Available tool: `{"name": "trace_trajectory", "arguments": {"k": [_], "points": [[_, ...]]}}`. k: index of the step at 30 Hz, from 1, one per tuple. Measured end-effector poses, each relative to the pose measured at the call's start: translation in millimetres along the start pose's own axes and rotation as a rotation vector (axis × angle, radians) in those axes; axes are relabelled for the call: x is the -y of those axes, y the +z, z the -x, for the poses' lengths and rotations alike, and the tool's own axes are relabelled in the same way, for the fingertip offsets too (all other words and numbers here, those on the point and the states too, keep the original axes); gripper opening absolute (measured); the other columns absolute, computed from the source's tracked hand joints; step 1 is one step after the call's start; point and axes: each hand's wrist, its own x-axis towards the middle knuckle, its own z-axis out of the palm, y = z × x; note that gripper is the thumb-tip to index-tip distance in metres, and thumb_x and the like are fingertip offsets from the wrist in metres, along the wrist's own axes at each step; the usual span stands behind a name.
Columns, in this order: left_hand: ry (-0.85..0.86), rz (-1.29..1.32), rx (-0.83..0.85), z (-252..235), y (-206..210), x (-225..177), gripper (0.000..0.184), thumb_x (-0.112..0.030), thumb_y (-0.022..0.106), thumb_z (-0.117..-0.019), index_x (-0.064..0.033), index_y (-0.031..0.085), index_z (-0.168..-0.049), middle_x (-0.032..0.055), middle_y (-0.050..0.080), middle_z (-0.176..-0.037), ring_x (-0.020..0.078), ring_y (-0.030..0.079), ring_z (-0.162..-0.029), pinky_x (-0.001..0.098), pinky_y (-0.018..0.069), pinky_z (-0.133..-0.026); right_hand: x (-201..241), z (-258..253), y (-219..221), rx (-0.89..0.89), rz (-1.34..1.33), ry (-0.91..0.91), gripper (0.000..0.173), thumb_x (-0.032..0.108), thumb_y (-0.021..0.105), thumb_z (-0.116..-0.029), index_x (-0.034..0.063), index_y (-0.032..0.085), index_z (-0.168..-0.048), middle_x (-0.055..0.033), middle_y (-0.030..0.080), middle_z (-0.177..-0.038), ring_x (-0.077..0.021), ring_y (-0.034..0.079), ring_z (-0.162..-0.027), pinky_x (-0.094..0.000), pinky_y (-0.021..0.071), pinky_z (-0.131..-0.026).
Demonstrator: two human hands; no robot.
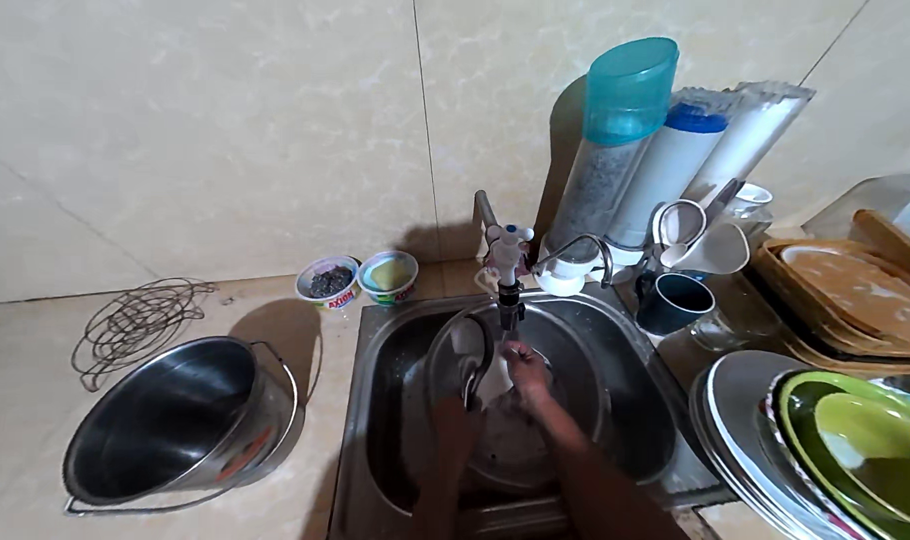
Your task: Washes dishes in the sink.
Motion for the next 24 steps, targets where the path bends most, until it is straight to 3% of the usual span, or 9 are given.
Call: {"name": "trace_trajectory", "arguments": {"k": [1, 3, 5, 7, 9, 12, 17, 21, 24], "points": [[-0.003, 0.023, 0.023, 0, 3, 1, 0.034, -0.021, 0.057, -0.1053, 0.0055, 0.062, -0.126, 0.0246, 0.068, -0.111, 0.0345, 0.067, -0.102, 0.0504, 0.0515, -0.094, -1, -2, 1, -0.028, 0.060, -0.038, 0.026, 0.006, 0.058, -0.1027, -0.0008, 0.058, -0.077, 0.0011, 0.051, -0.067, -0.0028, 0.045, -0.060, -0.0205, 0.0410, -0.059], [-0.032, 0.176, 0.097, -3, 10, 6, 0.030, -0.019, 0.056, -0.1058, 0.0030, 0.060, -0.126, 0.0153, 0.069, -0.101, 0.0207, 0.069, -0.084, 0.0372, 0.0582, -0.078, -2, -4, -2, -0.012, 0.125, -0.098, 0.034, 0.010, 0.058, -0.1033, 0.0043, 0.051, -0.071, 0.0046, 0.044, -0.060, -0.0018, 0.041, -0.054, -0.0207, 0.0377, -0.055], [-0.068, 0.313, 0.143, -4, 13, 7, 0.028, -0.016, 0.055, -0.1062, 0.0028, 0.057, -0.126, 0.0109, 0.068, -0.095, 0.0141, 0.066, -0.071, 0.0304, 0.0564, -0.067, 5, 1, -7, 0.064, 0.200, -0.130, 0.014, 0.006, 0.072, -0.0933, -0.0038, 0.063, -0.089, -0.0049, 0.063, -0.079, -0.0074, 0.058, -0.072, -0.0267, 0.0516, -0.072], [-0.072, 0.357, 0.126, -8, 14, 10, 0.026, -0.014, 0.055, -0.1059, 0.0032, 0.057, -0.126, 0.0114, 0.067, -0.093, 0.0135, 0.064, -0.069, 0.0295, 0.0550, -0.064, 14, 6, -8, 0.145, 0.338, -0.119, 0.033, 0.011, 0.082, -0.0848, -0.0049, 0.063, -0.108, -0.0127, 0.068, -0.094, -0.0159, 0.065, -0.086, -0.0356, 0.0546, -0.082], [-0.072, 0.366, 0.117, -9, 14, 12, 0.026, -0.013, 0.055, -0.1058, 0.0024, 0.057, -0.127, 0.0109, 0.068, -0.093, 0.0123, 0.064, -0.068, 0.0280, 0.0544, -0.063, 14, 6, -7, 0.140, 0.436, -0.158, 0.029, 0.015, 0.076, -0.0913, -0.0058, 0.064, -0.108, -0.0149, 0.069, -0.092, -0.0192, 0.066, -0.084, -0.0397, 0.0537, -0.081], [-0.060, 0.356, 0.094, -7, 15, 10, 0.025, -0.013, 0.055, -0.1056, 0.0023, 0.058, -0.125, 0.0090, 0.067, -0.091, 0.0112, 0.063, -0.067, 0.0272, 0.0534, -0.063, 8, 0, -7, 0.085, 0.491, -0.260, 0.027, 0.013, 0.053, -0.1056, -0.0071, 0.066, -0.093, -0.0067, 0.057, -0.072, -0.0107, 0.052, -0.065, -0.0304, 0.0461, -0.066], [-0.061, 0.226, 0.038, -11, 14, 12, 0.030, -0.017, 0.054, -0.1065, 0.0028, 0.058, -0.128, 0.0156, 0.069, -0.103, 0.0214, 0.067, -0.081, 0.0384, 0.0562, -0.076, 12, 1, -11, 0.284, 0.471, -0.168, 0.033, 0.010, 0.062, -0.0996, -0.0084, 0.057, -0.127, -0.0187, 0.067, -0.098, -0.0197, 0.064, -0.083, -0.0371, 0.0543, -0.079], [-0.016, 0.174, 0.032, -13, 17, 14, 0.030, -0.019, 0.055, -0.1050, 0.0028, 0.061, -0.125, 0.0181, 0.068, -0.102, 0.0262, 0.067, -0.083, 0.0445, 0.0553, -0.080, 11, 1, -10, 0.175, 0.482, -0.224, 0.020, 0.004, 0.053, -0.1005, -0.0087, 0.064, -0.112, -0.0118, 0.063, -0.083, -0.0138, 0.057, -0.072, -0.0324, 0.0491, -0.070], [-0.044, 0.229, 0.062, -12, 16, 10, 0.031, -0.018, 0.054, -0.1062, 0.0034, 0.059, -0.128, 0.0189, 0.068, -0.105, 0.0257, 0.069, -0.087, 0.0426, 0.0568, -0.081, 12, 3, -12, 0.168, 0.497, -0.256, 0.028, 0.002, 0.042, -0.1045, -0.0099, 0.063, -0.119, -0.0140, 0.064, -0.085, -0.0146, 0.057, -0.073, -0.0318, 0.0495, -0.072]]}}
